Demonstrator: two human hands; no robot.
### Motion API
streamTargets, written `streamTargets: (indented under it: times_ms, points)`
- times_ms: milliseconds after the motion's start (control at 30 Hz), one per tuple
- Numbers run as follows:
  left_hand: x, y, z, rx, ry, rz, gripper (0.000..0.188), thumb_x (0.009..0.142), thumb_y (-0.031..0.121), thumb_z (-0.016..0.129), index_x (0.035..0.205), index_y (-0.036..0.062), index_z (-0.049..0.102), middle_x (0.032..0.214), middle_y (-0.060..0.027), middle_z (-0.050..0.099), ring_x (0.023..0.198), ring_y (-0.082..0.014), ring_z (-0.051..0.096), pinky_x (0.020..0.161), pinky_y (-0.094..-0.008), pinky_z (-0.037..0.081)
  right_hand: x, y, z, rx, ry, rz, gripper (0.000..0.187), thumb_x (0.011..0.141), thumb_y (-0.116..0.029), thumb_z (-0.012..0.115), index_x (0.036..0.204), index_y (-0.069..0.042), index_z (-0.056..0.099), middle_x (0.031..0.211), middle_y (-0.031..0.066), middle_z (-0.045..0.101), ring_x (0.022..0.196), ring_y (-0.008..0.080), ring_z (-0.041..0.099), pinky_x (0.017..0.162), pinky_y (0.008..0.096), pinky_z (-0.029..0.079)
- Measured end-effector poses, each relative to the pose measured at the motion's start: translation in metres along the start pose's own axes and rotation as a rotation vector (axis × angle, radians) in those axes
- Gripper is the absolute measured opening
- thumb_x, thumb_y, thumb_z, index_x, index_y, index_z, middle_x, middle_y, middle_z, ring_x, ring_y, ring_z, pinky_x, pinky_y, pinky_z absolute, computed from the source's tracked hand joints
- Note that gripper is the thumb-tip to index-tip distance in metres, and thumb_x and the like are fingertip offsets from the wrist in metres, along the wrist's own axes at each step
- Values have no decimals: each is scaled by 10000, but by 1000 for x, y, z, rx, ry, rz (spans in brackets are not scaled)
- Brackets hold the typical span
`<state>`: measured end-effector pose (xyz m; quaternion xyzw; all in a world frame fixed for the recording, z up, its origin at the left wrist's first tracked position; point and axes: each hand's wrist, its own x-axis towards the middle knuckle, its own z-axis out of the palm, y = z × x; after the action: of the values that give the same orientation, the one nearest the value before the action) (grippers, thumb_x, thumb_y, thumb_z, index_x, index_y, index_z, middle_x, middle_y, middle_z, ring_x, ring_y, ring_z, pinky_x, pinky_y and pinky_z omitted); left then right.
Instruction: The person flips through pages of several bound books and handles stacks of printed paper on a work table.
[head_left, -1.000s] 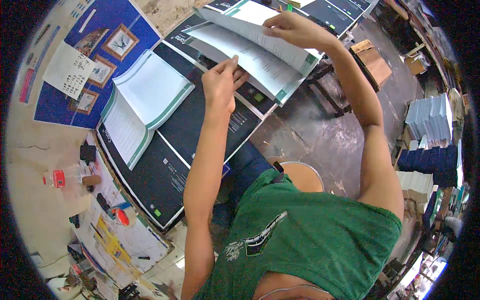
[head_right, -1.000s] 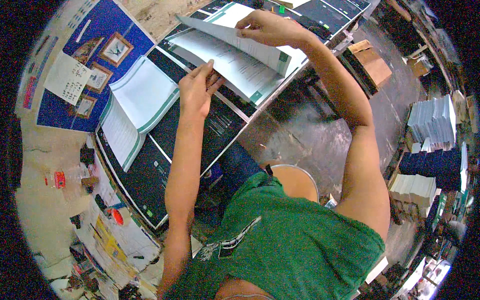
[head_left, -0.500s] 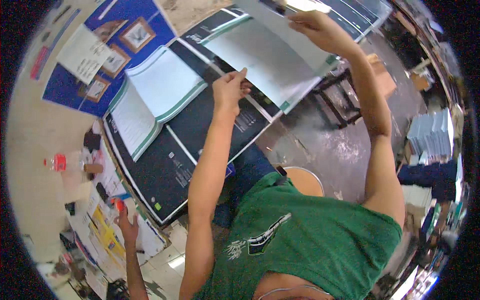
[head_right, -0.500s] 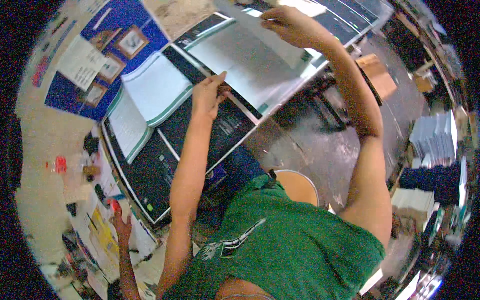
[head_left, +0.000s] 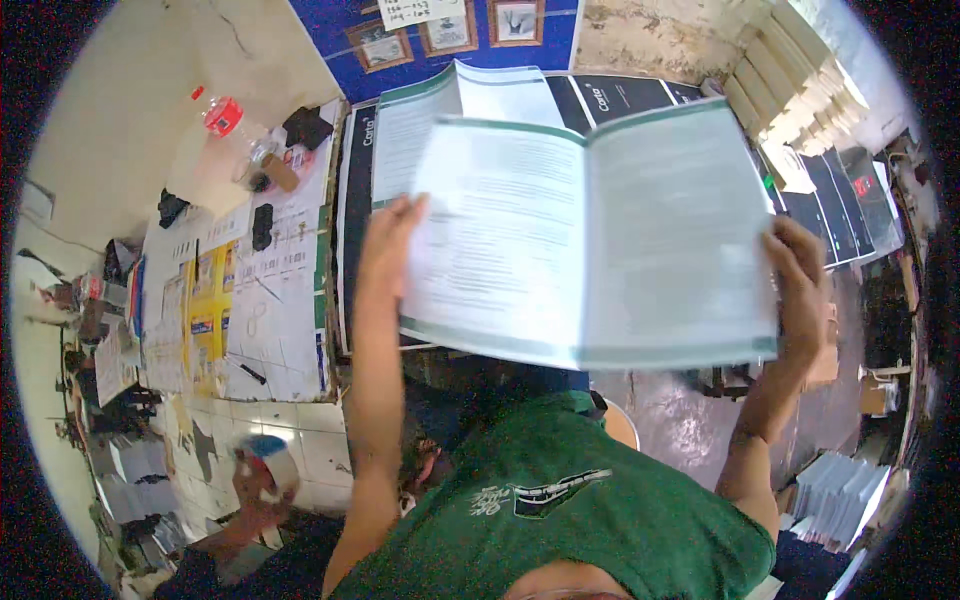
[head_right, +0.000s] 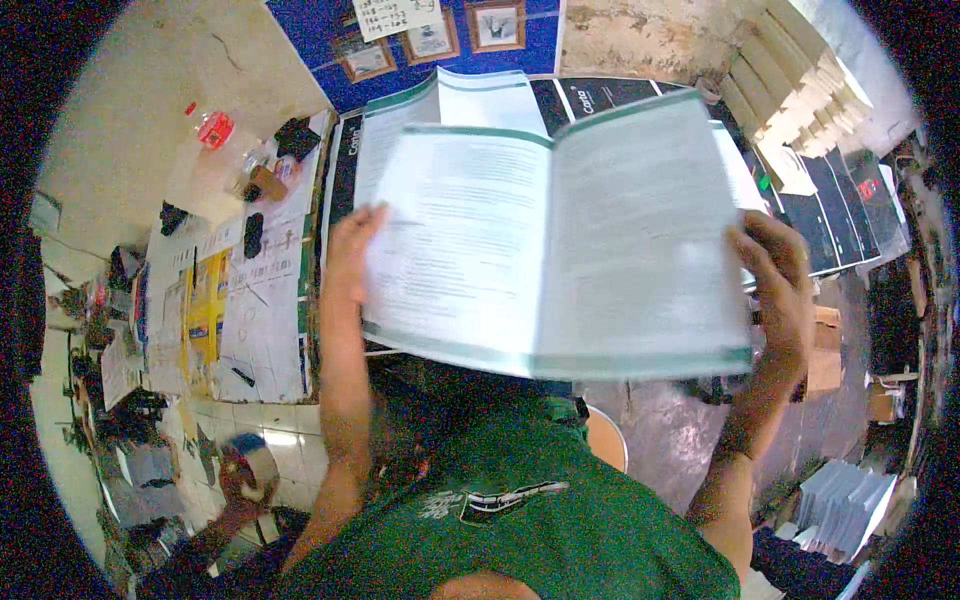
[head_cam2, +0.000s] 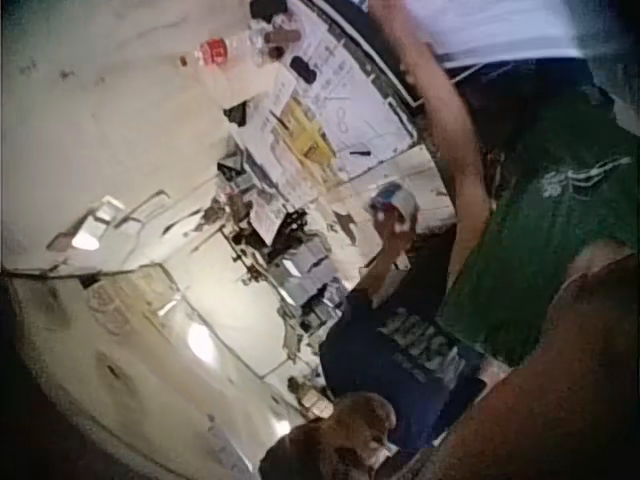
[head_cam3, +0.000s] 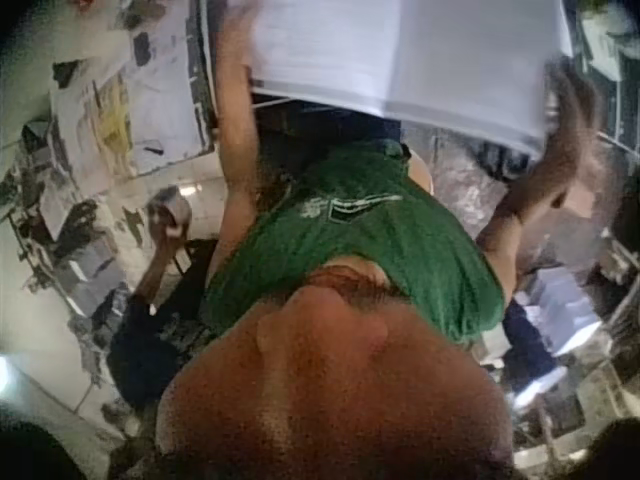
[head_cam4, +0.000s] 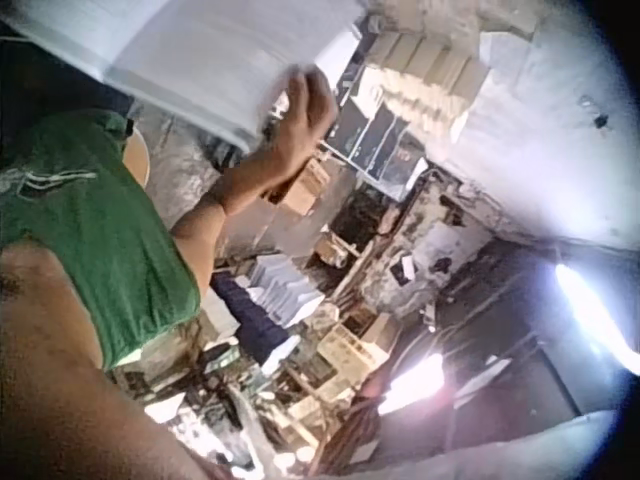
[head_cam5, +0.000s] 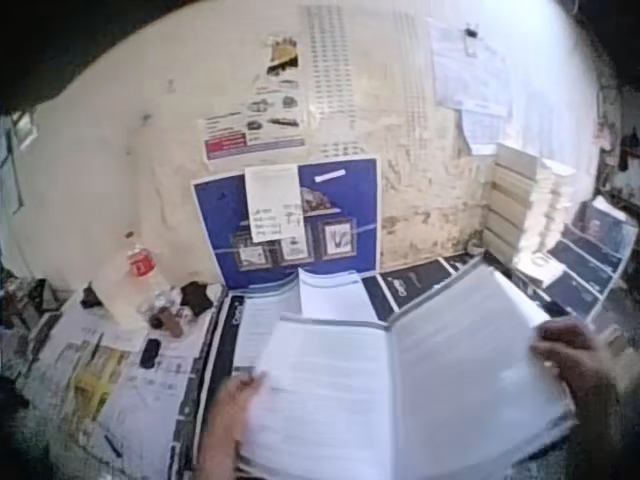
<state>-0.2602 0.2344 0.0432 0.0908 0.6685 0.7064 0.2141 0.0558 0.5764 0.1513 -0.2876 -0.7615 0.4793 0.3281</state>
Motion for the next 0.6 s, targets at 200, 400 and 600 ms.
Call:
streamTargets:
  times_ms: [200,400,600]
  points:
    - [85,83,-107,495,238,398,242,850,262,738,902,26,733,706,0,629,634,-85,556,589,-249,447,109,-6,129,-41,-474,-6,371,903,-264,662,1123,35,657,941,94,697,749,121,620,740,268,490]
    - [121,148,-118,562,177,566,299,853,273,717,915,-18,722,770,-56,691,620,-87,551,589,-242,442,185,19,200,755,-479,220,463,988,-358,494,1168,60,580,1099,180,663,942,221,670,787,293,526]
    - [190,97,-142,686,58,597,251,858,43,648,1101,32,710,1024,-97,718,893,-129,661,789,-261,514,255,80,270,602,-354,159,386,820,-26,681,1183,-33,550,828,92,645,671,150,606,559,299,516]
